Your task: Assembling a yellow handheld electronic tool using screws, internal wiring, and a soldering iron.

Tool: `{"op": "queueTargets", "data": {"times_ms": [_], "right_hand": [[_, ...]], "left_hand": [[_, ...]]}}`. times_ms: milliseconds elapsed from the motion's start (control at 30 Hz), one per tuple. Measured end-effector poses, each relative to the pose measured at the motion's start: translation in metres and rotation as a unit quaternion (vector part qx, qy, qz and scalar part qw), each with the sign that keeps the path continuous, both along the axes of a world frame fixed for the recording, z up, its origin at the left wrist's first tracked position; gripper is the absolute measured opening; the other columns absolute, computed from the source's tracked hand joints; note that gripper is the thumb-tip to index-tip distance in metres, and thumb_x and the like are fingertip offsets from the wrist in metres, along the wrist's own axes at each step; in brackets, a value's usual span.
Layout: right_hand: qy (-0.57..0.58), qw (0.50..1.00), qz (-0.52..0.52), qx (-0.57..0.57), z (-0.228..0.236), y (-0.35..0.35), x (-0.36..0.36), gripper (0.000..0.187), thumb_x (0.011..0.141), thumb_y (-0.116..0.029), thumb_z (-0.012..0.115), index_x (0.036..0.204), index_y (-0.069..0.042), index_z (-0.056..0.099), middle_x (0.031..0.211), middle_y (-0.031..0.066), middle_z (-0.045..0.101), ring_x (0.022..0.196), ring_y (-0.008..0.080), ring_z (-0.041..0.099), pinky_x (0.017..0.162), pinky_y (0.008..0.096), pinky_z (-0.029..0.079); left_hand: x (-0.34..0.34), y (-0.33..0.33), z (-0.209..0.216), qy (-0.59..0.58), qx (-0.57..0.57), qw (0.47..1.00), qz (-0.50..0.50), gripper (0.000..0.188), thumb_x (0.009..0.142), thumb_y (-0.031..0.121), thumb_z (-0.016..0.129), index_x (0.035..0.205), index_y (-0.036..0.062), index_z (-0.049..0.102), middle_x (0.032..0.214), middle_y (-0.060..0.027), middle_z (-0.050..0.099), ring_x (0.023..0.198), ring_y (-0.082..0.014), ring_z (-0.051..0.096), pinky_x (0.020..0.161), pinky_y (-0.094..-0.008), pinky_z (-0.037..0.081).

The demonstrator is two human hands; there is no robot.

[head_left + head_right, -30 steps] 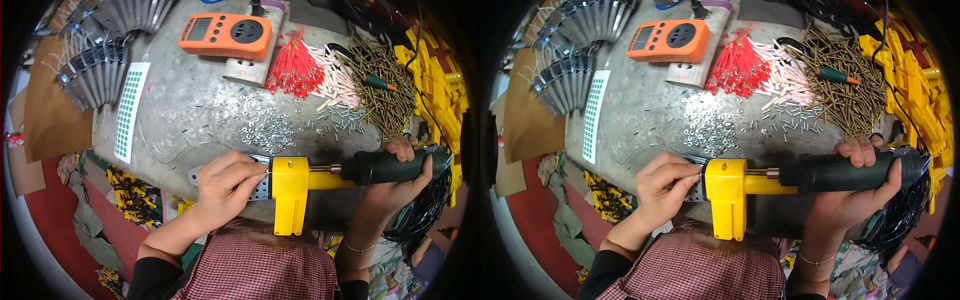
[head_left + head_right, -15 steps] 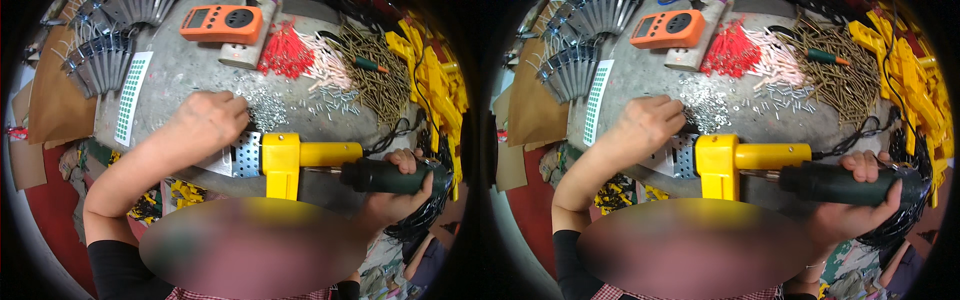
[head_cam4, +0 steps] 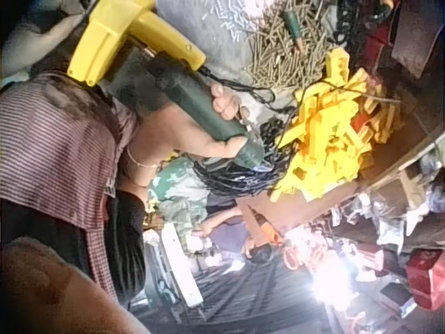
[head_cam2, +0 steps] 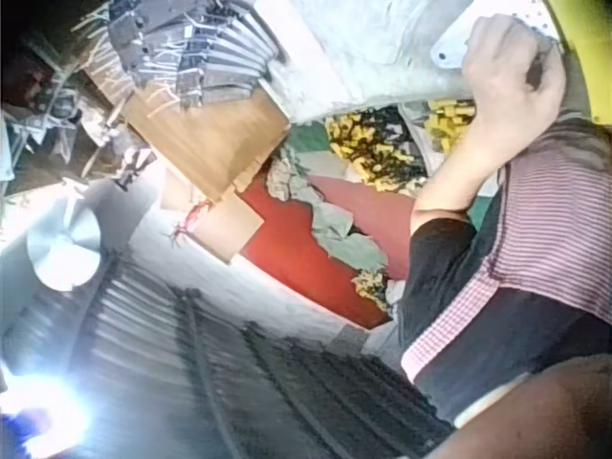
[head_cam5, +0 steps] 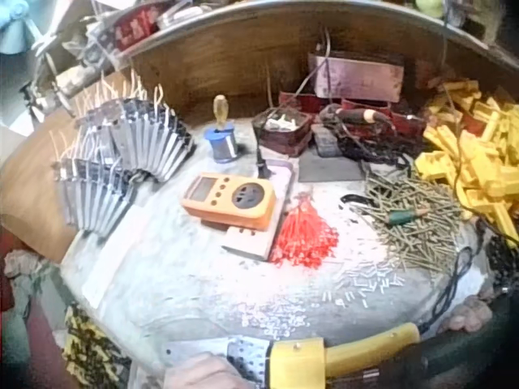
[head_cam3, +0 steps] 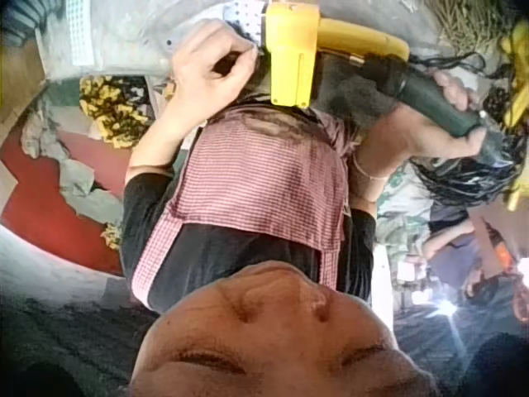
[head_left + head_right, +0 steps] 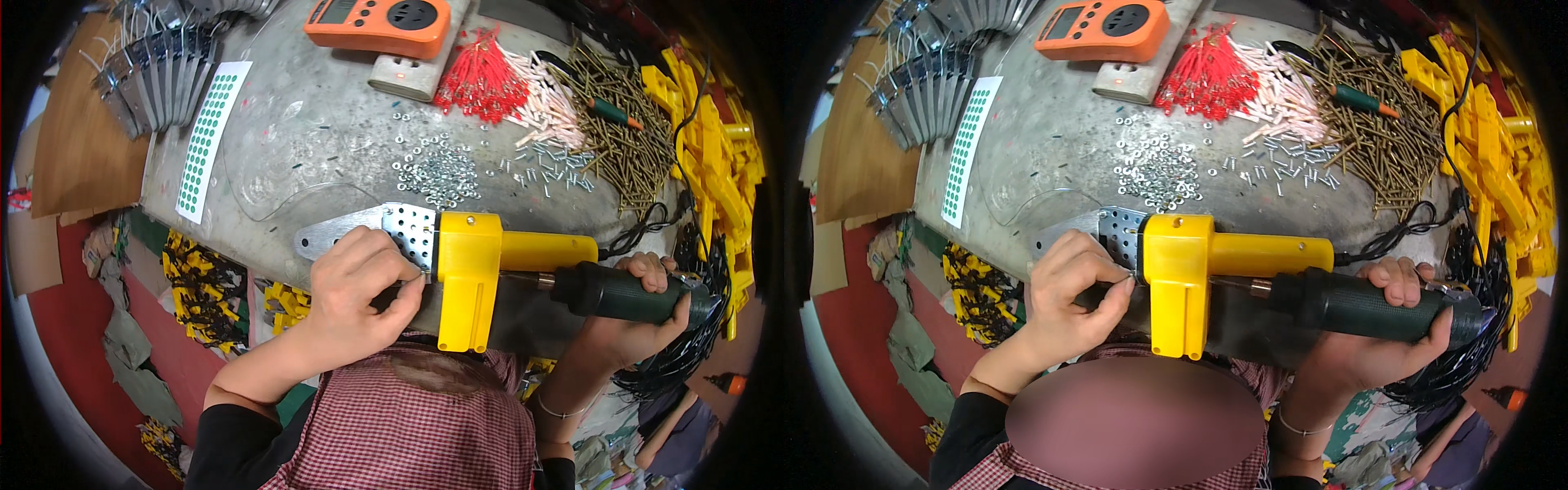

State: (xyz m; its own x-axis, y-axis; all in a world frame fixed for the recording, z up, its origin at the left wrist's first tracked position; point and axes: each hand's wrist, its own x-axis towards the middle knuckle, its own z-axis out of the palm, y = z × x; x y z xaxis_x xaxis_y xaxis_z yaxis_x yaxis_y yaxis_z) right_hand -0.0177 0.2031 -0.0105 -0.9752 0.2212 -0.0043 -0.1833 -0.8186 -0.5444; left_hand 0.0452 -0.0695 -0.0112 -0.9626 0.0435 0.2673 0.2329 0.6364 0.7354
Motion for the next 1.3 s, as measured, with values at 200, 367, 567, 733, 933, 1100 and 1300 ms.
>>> {"op": "queueTargets", "data": {"times_ms": [200,367,567,733,933,1100,1300], "right_hand": [[0.009,0.998,0.04,-0.037,-0.003,0.002,-0.003,0.034,0.091,-0.031,0.053,0.107,-0.002,0.046,0.08,0.0021,0.045,0.076,0.0144,0.049,0.082,0.0333,0.045],[0.015,0.998,0.041,-0.033,0.004,-0.005,-0.003,0.034,0.089,-0.026,0.053,0.107,0.002,0.042,0.08,0.0023,0.041,0.077,0.0148,0.046,0.082,0.0332,0.044],[-0.02,1.0,-0.006,-0.02,0.01,-0.011,-0.01,0.036,0.089,-0.037,0.051,0.103,-0.004,0.047,0.076,-0.0001,0.043,0.069,0.0116,0.044,0.074,0.0293,0.043],[-0.068,0.997,-0.026,-0.033,0.013,-0.02,-0.01,0.037,0.088,-0.043,0.05,0.098,-0.007,0.049,0.072,-0.0011,0.043,0.065,0.0107,0.042,0.069,0.0283,0.041],[-0.072,0.996,-0.043,-0.015,0.013,-0.019,-0.008,0.039,0.087,-0.044,0.05,0.099,-0.007,0.05,0.071,-0.0011,0.043,0.064,0.0111,0.042,0.069,0.0292,0.041],[-0.062,0.997,-0.037,-0.031,0.012,-0.017,-0.009,0.04,0.087,-0.045,0.05,0.099,-0.007,0.05,0.071,-0.0012,0.041,0.064,0.0114,0.042,0.069,0.0294,0.041],[-0.064,0.997,-0.042,-0.005,0.013,-0.019,-0.005,0.04,0.086,-0.045,0.051,0.1,-0.007,0.05,0.071,-0.0018,0.041,0.063,0.0112,0.041,0.068,0.029,0.04]], "left_hand": [[0.003,-0.001,-0.014,0.06,-0.011,0.998,-0.007,0.016,0.064,-0.001,0.073,0.072,0.0047,0.061,0.07,-0.0072,0.057,0.062,-0.0231,0.052,0.054,-0.032,0.039],[-0.003,0.0,-0.016,0.08,-0.001,0.997,-0.016,0.017,0.06,-0.001,0.073,0.071,0.0057,0.062,0.067,-0.0058,0.055,0.058,-0.0223,0.05,0.05,-0.0318,0.037],[-0.001,0.001,-0.017,0.08,-0.023,0.996,-0.015,0.016,0.062,0.0,0.074,0.072,0.0059,0.062,0.068,-0.0061,0.056,0.059,-0.0224,0.051,0.052,-0.0323,0.037],[0.0,0.0,-0.018,0.077,-0.034,0.996,-0.014,0.018,0.063,0.0,0.073,0.074,0.0064,0.061,0.068,-0.0059,0.056,0.058,-0.023,0.05,0.052,-0.0324,0.037],[0.0,-0.001,-0.021,0.09,-0.04,0.995,-0.022,0.02,0.063,0.0,0.073,0.077,0.0065,0.06,0.07,-0.0067,0.055,0.059,-0.0233,0.049,0.052,-0.033,0.036],[0.003,-0.001,-0.019,0.073,-0.052,0.995,-0.04,0.018,0.069,-0.002,0.069,0.08,0.0032,0.056,0.074,-0.0105,0.053,0.064,-0.0251,0.048,0.057,-0.0344,0.037],[0.004,-0.001,-0.021,0.09,-0.056,0.994,-0.025,0.022,0.063,0.0,0.073,0.078,0.0065,0.059,0.071,-0.0069,0.054,0.06,-0.0242,0.049,0.053,-0.0337,0.036]]}}
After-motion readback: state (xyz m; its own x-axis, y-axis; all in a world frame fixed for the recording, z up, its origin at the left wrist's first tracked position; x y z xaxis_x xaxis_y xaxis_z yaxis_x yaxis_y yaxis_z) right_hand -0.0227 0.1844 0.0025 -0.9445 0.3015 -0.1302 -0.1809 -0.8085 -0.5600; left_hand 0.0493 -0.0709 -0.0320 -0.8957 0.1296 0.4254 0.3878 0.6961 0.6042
